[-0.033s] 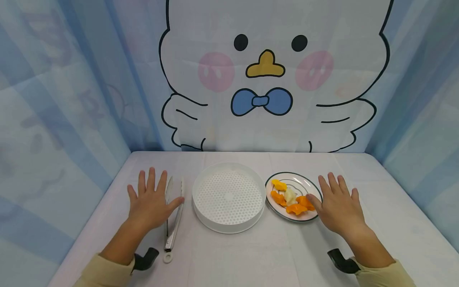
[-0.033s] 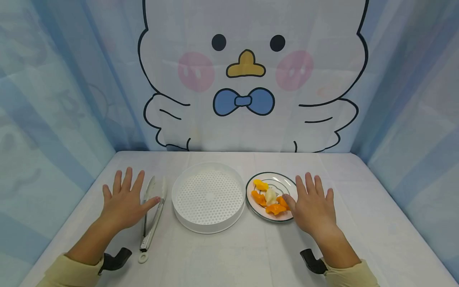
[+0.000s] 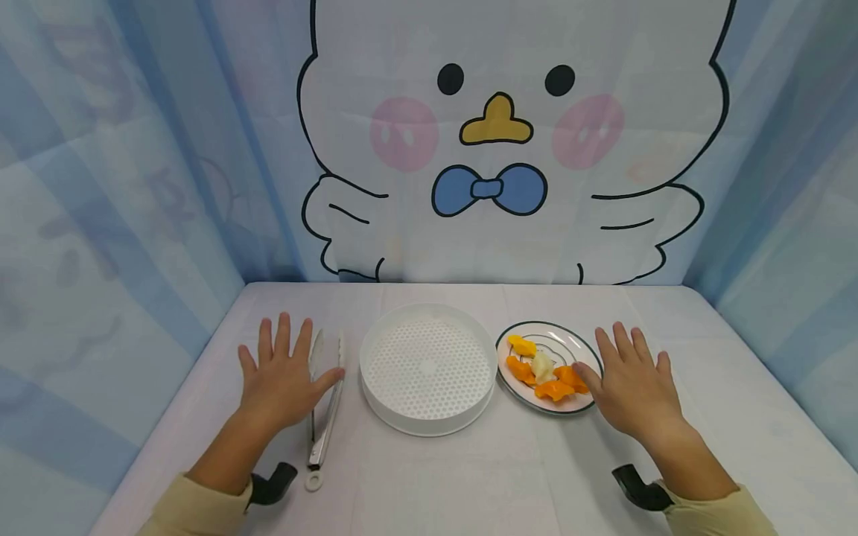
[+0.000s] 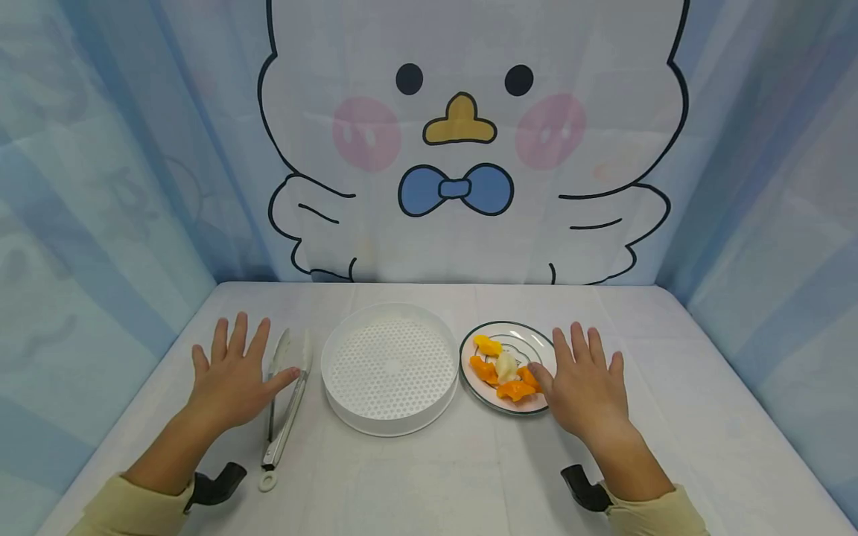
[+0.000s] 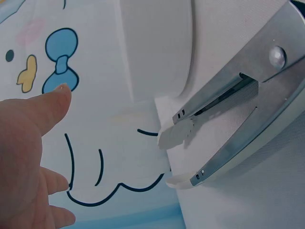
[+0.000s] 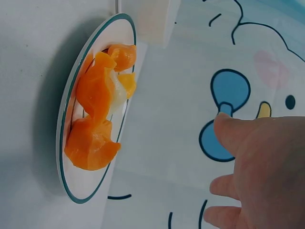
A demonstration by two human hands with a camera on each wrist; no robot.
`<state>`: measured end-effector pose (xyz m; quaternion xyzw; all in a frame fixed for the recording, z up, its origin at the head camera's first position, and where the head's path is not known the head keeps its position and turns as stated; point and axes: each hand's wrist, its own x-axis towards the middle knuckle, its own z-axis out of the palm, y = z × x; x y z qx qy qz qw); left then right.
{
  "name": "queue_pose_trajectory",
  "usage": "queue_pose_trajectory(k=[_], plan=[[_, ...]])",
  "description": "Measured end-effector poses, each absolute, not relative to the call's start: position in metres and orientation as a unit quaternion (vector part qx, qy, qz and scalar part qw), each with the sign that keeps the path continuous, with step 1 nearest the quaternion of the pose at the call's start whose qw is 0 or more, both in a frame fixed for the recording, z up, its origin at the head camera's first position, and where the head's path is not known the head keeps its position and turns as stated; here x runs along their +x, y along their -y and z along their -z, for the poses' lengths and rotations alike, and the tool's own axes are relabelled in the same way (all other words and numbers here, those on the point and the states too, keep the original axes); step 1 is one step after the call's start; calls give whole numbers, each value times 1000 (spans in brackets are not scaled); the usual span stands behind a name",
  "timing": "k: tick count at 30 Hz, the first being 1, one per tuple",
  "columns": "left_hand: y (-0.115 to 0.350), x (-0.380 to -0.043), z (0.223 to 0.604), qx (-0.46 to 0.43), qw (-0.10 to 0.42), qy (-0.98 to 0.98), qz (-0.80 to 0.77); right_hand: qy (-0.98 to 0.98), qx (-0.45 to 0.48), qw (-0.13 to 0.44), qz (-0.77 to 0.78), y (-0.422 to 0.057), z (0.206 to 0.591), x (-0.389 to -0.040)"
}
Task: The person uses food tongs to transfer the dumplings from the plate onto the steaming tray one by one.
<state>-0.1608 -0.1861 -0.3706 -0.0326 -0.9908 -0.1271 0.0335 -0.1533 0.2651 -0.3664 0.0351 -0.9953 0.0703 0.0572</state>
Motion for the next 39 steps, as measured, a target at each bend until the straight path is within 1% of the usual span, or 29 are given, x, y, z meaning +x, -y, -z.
queue_pose_trajectory(k=[8,11,16,20,25,29,39], plan=[[186,-160,371,-32,32,990,136,995,29,66,-68,-264,368,-154],[186,-160,371,-36,46,987,146,993,34,80,-85,-265,369,-157],[187,-160,372,-52,93,977,183,982,51,107,-147,-270,370,-161],[188,-159,371,-40,103,966,235,971,46,104,-210,-276,372,-163],[192,-155,372,-6,77,957,281,958,26,86,-272,-284,376,-165],[198,-153,377,6,53,954,296,952,-4,50,-302,-290,382,-165],[206,-156,402,42,-43,949,311,942,-50,-44,-329,-305,397,-170]])
